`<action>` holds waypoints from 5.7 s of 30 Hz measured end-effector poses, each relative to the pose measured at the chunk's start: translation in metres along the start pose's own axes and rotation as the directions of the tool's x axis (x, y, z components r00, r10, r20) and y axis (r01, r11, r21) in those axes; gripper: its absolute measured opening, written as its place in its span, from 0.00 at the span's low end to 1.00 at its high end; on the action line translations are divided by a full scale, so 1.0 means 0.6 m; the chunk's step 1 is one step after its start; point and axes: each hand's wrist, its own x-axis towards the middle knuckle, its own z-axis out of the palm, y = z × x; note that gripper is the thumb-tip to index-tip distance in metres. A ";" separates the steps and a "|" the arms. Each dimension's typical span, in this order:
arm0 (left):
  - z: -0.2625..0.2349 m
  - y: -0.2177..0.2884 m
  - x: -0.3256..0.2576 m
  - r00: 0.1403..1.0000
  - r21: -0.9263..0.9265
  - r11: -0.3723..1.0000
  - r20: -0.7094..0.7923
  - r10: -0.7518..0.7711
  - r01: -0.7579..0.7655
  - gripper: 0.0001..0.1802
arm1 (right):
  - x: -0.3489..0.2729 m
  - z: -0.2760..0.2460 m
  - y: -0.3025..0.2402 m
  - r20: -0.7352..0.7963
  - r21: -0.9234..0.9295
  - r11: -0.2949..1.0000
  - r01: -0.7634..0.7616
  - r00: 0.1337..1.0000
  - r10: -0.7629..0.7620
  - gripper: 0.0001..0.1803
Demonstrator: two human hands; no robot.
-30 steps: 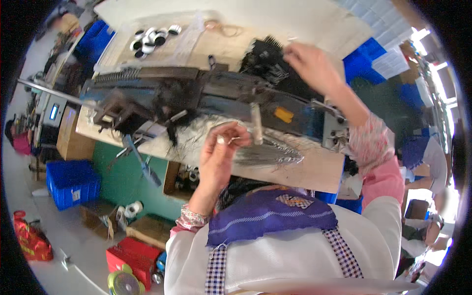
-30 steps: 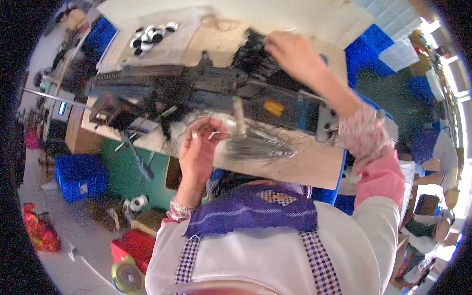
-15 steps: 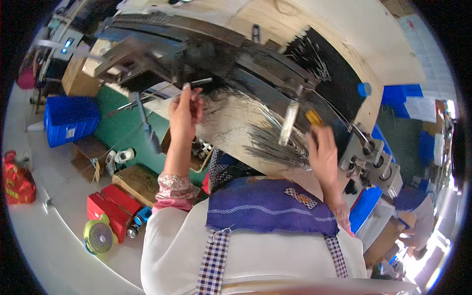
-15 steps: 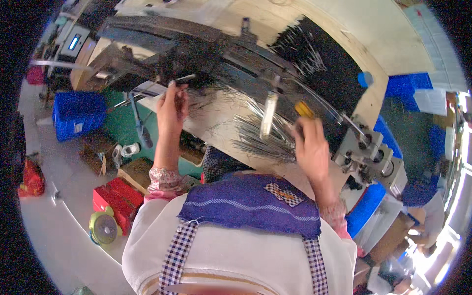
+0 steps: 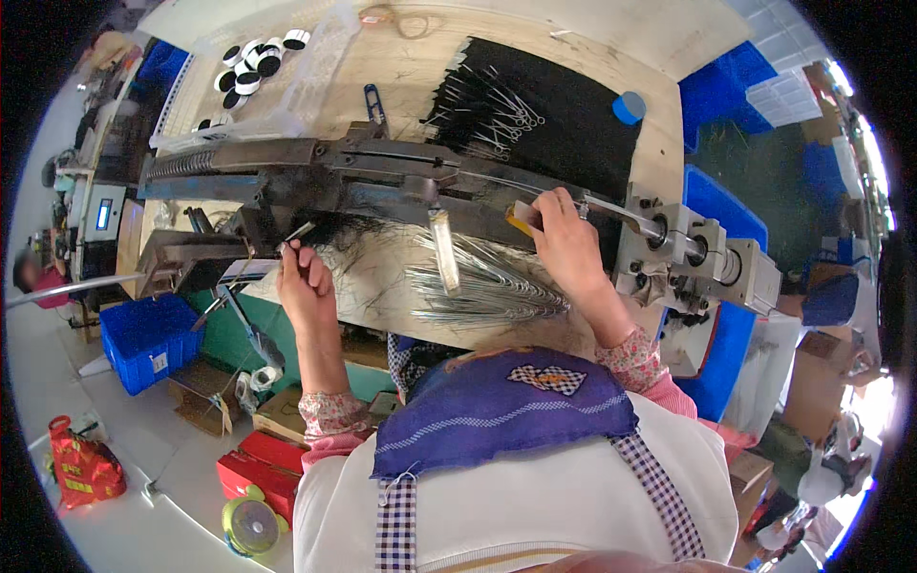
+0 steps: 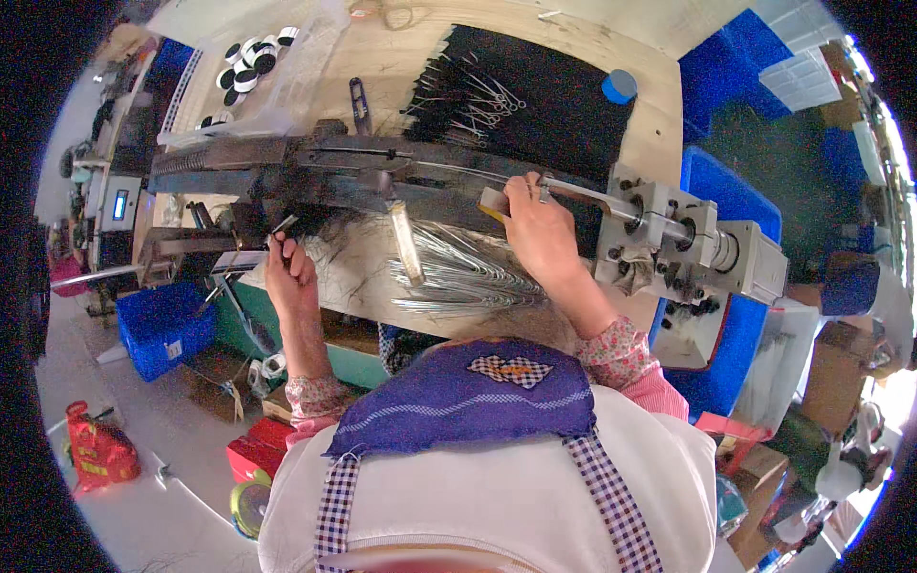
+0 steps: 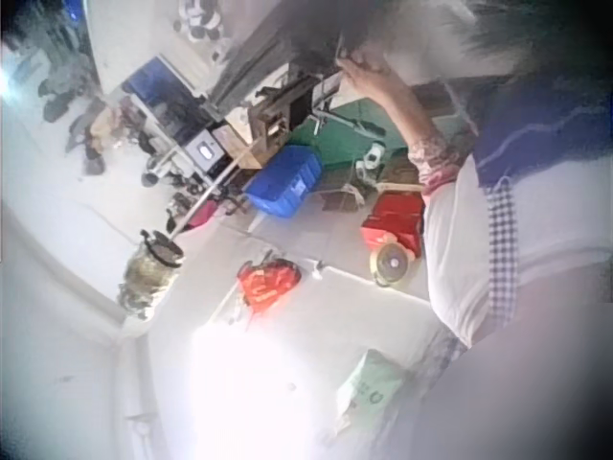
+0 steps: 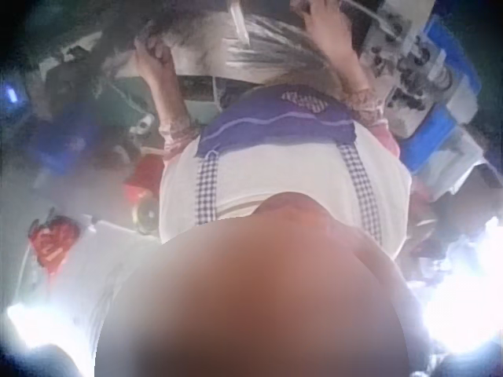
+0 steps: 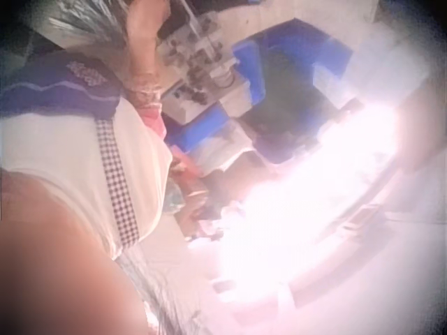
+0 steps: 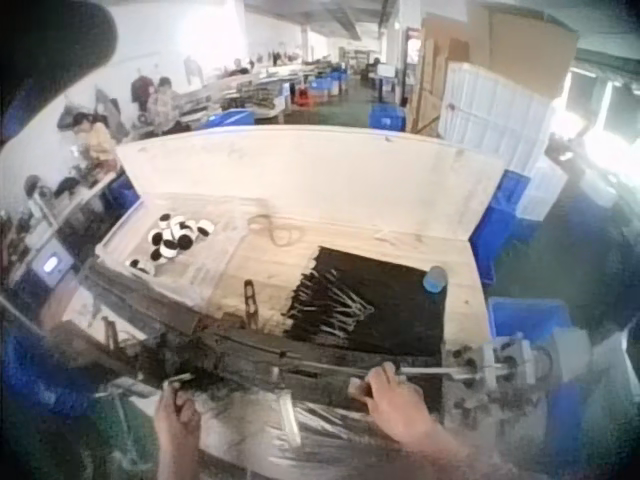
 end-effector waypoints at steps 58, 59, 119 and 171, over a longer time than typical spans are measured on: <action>0.287 -0.150 -0.140 0.711 0.208 0.949 0.629 -0.314 0.235 0.28 | 0.158 -0.179 -0.033 0.638 0.513 0.804 -0.300 0.760 -0.124 0.15; 0.294 -0.148 -0.146 0.667 0.073 0.947 0.693 -0.275 0.314 0.33 | 0.157 -0.177 -0.032 0.629 0.523 0.799 -0.297 0.767 -0.127 0.15; 0.276 -0.087 -0.140 0.716 -0.175 0.836 0.622 -0.316 0.521 0.39 | 0.101 -0.163 -0.063 -0.090 -0.084 0.878 0.471 0.874 -0.478 0.08; 0.063 -0.029 -0.192 0.410 0.309 0.947 0.856 -0.315 0.083 0.21 | 0.449 0.005 -0.135 0.410 -0.010 0.643 0.766 0.590 -0.696 0.12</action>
